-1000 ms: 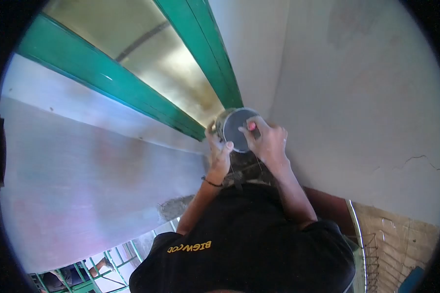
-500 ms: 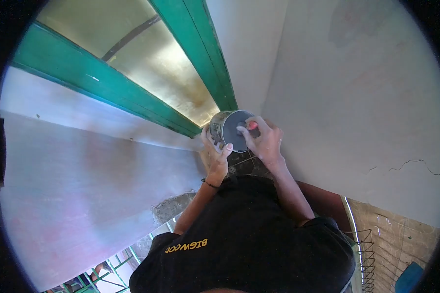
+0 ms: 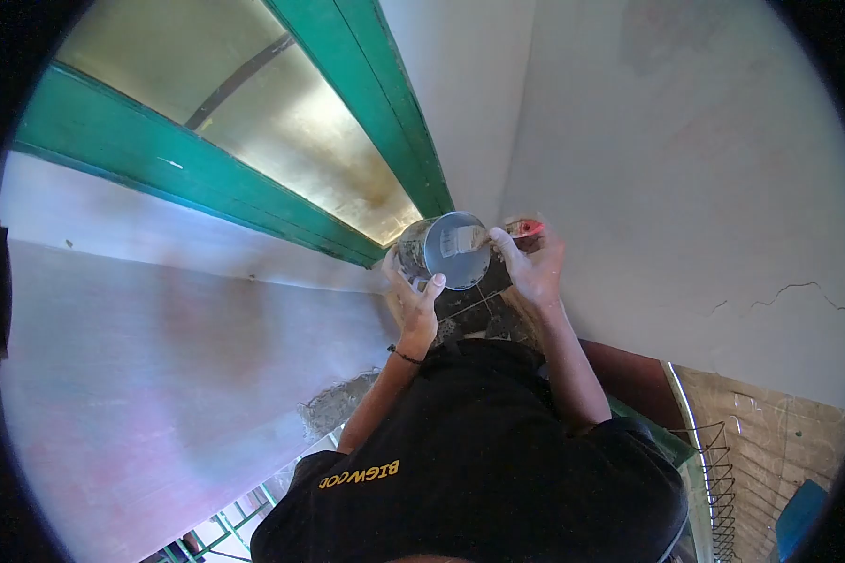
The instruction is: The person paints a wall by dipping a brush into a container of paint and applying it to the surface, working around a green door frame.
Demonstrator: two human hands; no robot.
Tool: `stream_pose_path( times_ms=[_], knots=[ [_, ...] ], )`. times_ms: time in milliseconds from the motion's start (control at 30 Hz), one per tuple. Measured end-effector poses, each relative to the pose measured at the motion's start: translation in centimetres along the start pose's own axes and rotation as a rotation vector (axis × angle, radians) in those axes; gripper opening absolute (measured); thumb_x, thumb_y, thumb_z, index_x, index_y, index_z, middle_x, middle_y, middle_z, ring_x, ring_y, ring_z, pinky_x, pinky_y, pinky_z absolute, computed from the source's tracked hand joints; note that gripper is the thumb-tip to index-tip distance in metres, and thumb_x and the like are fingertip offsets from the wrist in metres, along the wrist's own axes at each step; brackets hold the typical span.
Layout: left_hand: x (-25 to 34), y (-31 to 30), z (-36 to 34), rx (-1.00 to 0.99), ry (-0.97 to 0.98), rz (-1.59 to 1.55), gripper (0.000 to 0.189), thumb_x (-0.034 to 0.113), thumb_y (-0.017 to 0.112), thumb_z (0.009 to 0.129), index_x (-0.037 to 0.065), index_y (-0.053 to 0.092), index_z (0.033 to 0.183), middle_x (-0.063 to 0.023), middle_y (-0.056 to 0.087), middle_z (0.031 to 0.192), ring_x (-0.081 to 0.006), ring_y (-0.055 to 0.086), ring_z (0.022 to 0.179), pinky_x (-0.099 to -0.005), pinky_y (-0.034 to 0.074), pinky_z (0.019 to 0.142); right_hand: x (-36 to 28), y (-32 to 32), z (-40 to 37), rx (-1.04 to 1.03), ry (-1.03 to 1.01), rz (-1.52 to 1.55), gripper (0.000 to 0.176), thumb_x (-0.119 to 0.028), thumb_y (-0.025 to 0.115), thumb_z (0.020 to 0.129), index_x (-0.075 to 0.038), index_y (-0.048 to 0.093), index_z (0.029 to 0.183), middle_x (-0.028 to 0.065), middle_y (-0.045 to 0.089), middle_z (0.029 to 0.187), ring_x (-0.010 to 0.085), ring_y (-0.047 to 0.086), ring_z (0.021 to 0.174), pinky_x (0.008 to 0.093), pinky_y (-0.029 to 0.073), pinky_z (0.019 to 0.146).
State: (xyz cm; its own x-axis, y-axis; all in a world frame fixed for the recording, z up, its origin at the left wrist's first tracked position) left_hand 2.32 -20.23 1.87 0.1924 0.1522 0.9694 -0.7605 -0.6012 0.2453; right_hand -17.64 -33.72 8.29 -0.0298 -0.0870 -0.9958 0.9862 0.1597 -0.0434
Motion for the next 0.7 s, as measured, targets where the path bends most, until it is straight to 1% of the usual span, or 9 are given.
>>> stream_pose_path(
  times_ms=[67,233,267,367,467,533,633,667,700],
  knots=[
    [0.2,0.0,-0.3,0.009,-0.02,-0.012,0.1,0.019,0.085,0.081,0.01,0.02,0.156,-0.0116,0.037,0.147,-0.0252,0.042,0.134,-0.0414,0.04,0.112,-0.2,-0.1,-0.3,0.025,0.004,-0.003,0.023,-0.013,0.083,0.09,0.002,0.069,0.1,0.004,0.071,0.085,0.0094,0.065,0.077,0.0273,0.053,0.069],
    [-0.6,-0.8,-0.1,0.028,0.009,0.06,0.092,0.015,0.08,0.086,0.008,0.02,0.156,-0.0132,0.038,0.147,-0.0263,0.042,0.135,-0.0421,0.034,0.116,2.2,-0.4,-0.6,0.05,0.17,0.211,0.016,-0.012,0.076,0.095,0.001,0.067,0.1,0.0081,0.071,0.086,0.0137,0.067,0.076,0.0283,0.054,0.068],
    [-1.0,-1.0,0.0,0.037,0.011,0.013,0.092,0.014,0.08,0.086,0.008,0.02,0.156,-0.0132,0.038,0.147,-0.0264,0.042,0.135,-0.0421,0.034,0.116,2.5,-0.4,-0.7,0.048,0.21,0.254,0.015,-0.012,0.073,0.097,0.001,0.066,0.101,0.009,0.071,0.086,0.0148,0.068,0.076,0.0285,0.054,0.068],
    [-1.4,-1.0,0.3,0.068,0.009,-0.092,0.09,0.013,0.079,0.087,0.008,0.02,0.156,-0.0135,0.038,0.147,-0.0264,0.042,0.135,-0.0422,0.032,0.117,5.4,0.4,-0.6,-0.002,0.296,0.563,0.011,-0.012,0.066,0.101,-0.001,0.064,0.103,0.0109,0.071,0.088,0.0179,0.069,0.076,0.0288,0.055,0.068],
    [-1.2,-0.9,0.7,0.091,-0.031,-0.137,0.09,0.014,0.079,0.088,0.008,0.02,0.156,-0.0137,0.038,0.147,-0.0265,0.042,0.135,-0.0421,0.033,0.117,8.5,0.7,-0.7,0.045,0.389,0.732,0.01,-0.01,0.062,0.103,-0.001,0.063,0.106,0.0108,0.07,0.091,0.0185,0.069,0.078,0.0303,0.057,0.07],
    [-0.6,-0.3,1.2,0.1,-0.069,-0.19,0.09,0.016,0.079,0.088,0.008,0.02,0.156,-0.0136,0.038,0.147,-0.0267,0.042,0.134,-0.042,0.033,0.116,10.1,1.7,-0.5,0.041,0.477,0.924,0.012,-0.011,0.062,0.103,0.0,0.062,0.108,0.0105,0.069,0.092,0.0187,0.069,0.08,0.0294,0.059,0.071],
    [-1.5,-0.2,3.2,0.172,-0.124,-0.204,0.089,0.019,0.079,0.089,0.01,0.02,0.156,-0.0135,0.037,0.148,-0.0264,0.04,0.135,-0.0401,0.033,0.116,10.7,3.8,1.1,-0.022,0.607,1.211,0.014,-0.011,0.06,0.104,0.003,0.06,0.109,0.0118,0.067,0.094,0.0192,0.068,0.082,0.0266,0.062,0.072],
    [0.7,1.6,3.2,0.149,-0.22,-0.345,0.091,0.028,0.08,0.088,0.017,0.02,0.156,-0.014,0.036,0.149,-0.0278,0.037,0.138,-0.045,0.033,0.115,10.0,4.5,1.8,-0.056,0.653,1.303,0.015,-0.011,0.06,0.104,0.004,0.059,0.109,0.0124,0.066,0.095,0.0194,0.068,0.083,0.0254,0.063,0.073],
    [1.1,2.1,3.8,0.156,-0.248,-0.375,0.092,0.031,0.08,0.087,0.019,0.02,0.156,-0.0144,0.036,0.15,-0.0285,0.037,0.139,-0.0474,0.033,0.114,9.3,4.9,2.7,-0.073,0.672,1.36,0.016,-0.011,0.06,0.104,0.005,0.059,0.108,0.0133,0.065,0.095,0.0196,0.068,0.083,0.0244,0.063,0.073]
  ],
)
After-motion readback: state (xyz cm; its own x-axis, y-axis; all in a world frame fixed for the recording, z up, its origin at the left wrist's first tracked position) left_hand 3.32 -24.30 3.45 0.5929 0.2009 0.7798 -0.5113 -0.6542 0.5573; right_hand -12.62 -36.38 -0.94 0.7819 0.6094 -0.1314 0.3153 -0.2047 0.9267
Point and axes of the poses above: each hand's wrist, its own z-axis towards the middle knuckle, its own y-axis out of the palm, x = y × z, the point moved 9 cm from there along z, towards the middle knuckle
